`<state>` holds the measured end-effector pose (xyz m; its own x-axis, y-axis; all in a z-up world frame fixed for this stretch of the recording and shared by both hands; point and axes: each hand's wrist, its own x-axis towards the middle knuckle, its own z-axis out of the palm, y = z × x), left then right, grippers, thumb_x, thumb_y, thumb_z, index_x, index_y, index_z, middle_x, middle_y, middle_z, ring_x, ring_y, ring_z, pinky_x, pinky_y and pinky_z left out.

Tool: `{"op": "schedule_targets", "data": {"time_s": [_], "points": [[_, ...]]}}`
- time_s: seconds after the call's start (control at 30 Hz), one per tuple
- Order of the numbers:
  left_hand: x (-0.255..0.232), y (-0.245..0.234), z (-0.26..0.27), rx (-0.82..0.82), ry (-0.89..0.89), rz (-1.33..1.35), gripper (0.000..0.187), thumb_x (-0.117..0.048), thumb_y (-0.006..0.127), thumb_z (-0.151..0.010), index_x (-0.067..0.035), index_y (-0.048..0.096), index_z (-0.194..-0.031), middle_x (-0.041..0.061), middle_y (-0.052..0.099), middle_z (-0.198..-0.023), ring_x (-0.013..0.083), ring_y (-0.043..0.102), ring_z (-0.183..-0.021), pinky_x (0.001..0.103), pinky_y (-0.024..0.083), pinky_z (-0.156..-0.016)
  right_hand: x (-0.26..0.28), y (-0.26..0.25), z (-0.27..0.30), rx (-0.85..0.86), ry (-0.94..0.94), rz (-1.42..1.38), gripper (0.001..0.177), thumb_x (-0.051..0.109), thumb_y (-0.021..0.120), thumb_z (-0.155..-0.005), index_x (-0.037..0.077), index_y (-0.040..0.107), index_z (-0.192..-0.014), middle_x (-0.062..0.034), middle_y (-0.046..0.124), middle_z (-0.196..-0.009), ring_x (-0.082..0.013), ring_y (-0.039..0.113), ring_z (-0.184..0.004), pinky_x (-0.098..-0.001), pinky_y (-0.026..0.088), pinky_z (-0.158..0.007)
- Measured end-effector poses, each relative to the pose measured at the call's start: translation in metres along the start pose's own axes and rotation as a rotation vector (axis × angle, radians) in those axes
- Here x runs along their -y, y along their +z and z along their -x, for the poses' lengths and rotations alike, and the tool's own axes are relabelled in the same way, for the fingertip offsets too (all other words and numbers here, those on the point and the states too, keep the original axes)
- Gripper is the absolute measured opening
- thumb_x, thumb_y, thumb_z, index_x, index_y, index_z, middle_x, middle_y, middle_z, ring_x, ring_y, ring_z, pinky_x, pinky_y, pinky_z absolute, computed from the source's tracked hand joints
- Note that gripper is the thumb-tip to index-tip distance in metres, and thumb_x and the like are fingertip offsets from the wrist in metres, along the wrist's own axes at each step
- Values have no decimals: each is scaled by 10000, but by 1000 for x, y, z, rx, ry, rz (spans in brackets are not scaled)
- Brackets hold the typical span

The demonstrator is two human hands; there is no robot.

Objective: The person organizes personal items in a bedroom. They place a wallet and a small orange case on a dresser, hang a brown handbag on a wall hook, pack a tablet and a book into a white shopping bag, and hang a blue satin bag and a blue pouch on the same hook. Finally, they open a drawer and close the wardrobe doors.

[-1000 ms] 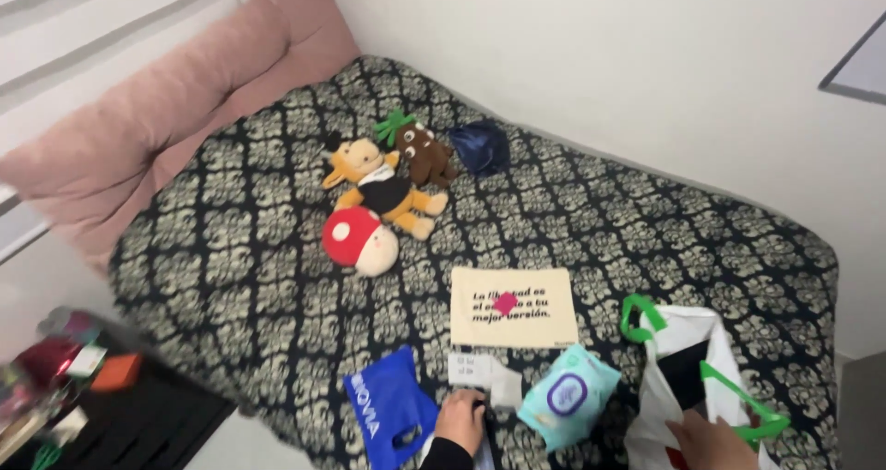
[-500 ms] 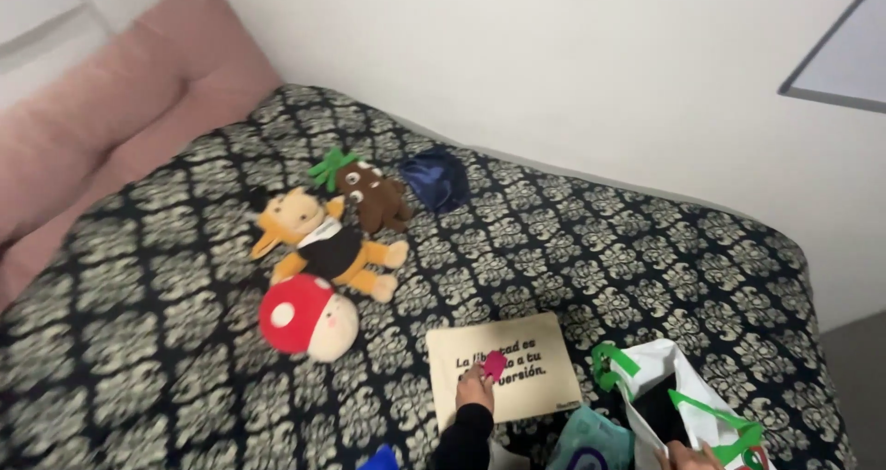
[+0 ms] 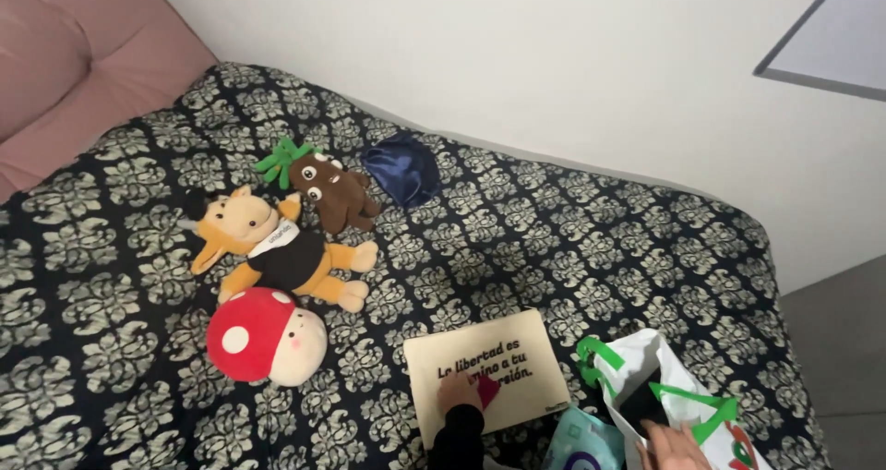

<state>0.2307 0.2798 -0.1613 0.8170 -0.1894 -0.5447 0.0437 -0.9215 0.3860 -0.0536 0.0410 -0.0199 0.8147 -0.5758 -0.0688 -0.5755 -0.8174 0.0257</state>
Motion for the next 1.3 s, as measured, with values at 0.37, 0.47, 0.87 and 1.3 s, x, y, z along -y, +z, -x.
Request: {"op": "schedule_targets", "data": {"time_s": [0.37, 0.47, 0.87, 1.3], "points": [[2, -12, 19, 213, 172, -231, 403, -365, 553, -1081, -166, 476, -1423, 96, 376, -1530, 303, 340, -1428, 464, 310, -1219, 89, 42, 5, -403, -434, -452, 404, 284, 678, -901, 223, 674, -1301, -27, 709, -1318, -186, 696, -1215, -333, 538, -1045], [51, 12, -4, -213, 100, 229, 330, -508, 656, -853, -179, 639, -834, 89, 712, -880, 358, 683, -856, 464, 514, -753, 90, 104, -22, 73, -19, -556, 305, 338, 717, -852, 344, 756, -1154, 119, 797, -1197, -146, 744, -1123, -327, 540, -993], [185, -18, 22, -330, -226, 611, 456, -251, 804, -816, -331, 545, -1183, -4, 808, -887, 330, 757, -909, 417, 534, -903, 88, 203, -139, 143, 449, -430, 847, 499, 791, -757, 62, 547, -1441, -256, 646, -1385, -470, 607, -1262, -534, 487, -1048], [183, -15, 19, -309, -202, 568, 397, -227, 684, -841, -380, 548, -1181, 76, 791, -1022, 393, 729, -966, 454, 524, -911, 94, 159, -142, 228, 559, -803, 821, 429, 861, -730, 111, 548, -1420, -284, 555, -1371, -469, 560, -1231, -546, 464, -1062]]}}
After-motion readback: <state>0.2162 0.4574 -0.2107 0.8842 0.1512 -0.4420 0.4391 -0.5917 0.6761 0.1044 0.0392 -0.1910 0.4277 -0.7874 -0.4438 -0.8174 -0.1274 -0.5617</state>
